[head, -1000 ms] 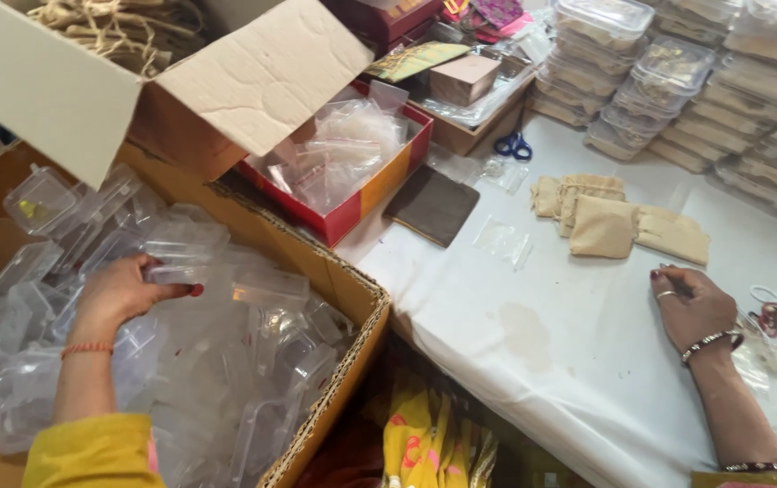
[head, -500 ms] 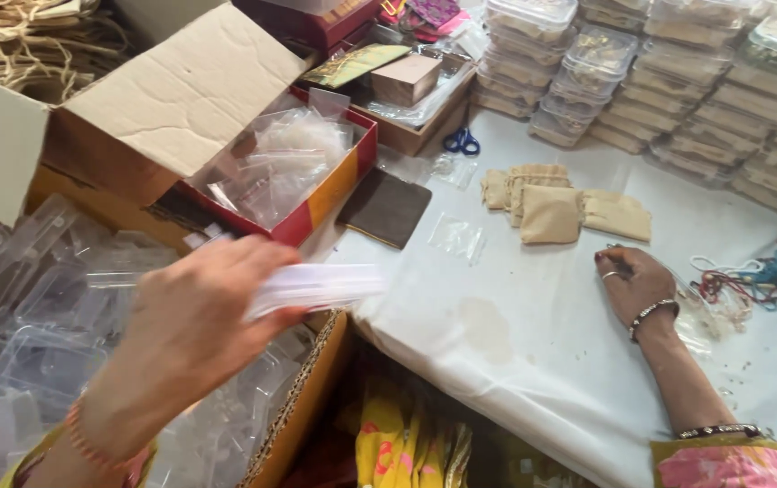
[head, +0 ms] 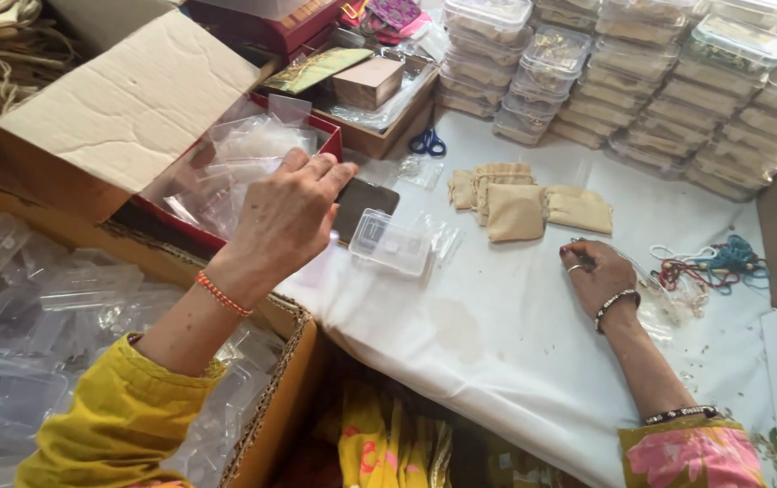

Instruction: The person places a silver bracelet into a small beige cloth pouch and ties it closed. They then place the pouch into a clear plastic container and close the lid. The person repeats this process with another pouch and container.

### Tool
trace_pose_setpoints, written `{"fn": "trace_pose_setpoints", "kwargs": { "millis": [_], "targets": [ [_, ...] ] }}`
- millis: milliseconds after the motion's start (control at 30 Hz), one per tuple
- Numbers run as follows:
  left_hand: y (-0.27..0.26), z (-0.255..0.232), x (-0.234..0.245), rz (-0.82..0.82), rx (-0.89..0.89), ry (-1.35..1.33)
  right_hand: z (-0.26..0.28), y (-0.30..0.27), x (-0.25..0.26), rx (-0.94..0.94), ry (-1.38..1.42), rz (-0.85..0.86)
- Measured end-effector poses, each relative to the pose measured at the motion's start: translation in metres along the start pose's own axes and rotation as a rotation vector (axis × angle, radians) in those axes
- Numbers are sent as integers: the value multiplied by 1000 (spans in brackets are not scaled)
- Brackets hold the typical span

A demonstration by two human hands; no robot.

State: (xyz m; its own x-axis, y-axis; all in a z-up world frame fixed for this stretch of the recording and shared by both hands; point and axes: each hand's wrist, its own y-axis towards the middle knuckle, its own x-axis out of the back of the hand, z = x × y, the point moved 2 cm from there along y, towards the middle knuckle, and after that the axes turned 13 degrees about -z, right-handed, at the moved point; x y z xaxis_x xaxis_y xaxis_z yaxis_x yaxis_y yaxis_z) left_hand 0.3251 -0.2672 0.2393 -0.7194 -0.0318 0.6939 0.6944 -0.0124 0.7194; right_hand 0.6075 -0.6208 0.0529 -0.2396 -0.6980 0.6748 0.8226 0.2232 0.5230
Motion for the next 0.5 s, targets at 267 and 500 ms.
{"fn": "trace_pose_setpoints", "kwargs": {
  "millis": [267, 500],
  "targets": [
    [5, -11, -39, -113, -278, -37, 5, 0, 2, -47, -5, 38],
    [-19, 2, -93, 227, -217, -254, 3, 0, 1, -47, 11, 46]
  ]
}}
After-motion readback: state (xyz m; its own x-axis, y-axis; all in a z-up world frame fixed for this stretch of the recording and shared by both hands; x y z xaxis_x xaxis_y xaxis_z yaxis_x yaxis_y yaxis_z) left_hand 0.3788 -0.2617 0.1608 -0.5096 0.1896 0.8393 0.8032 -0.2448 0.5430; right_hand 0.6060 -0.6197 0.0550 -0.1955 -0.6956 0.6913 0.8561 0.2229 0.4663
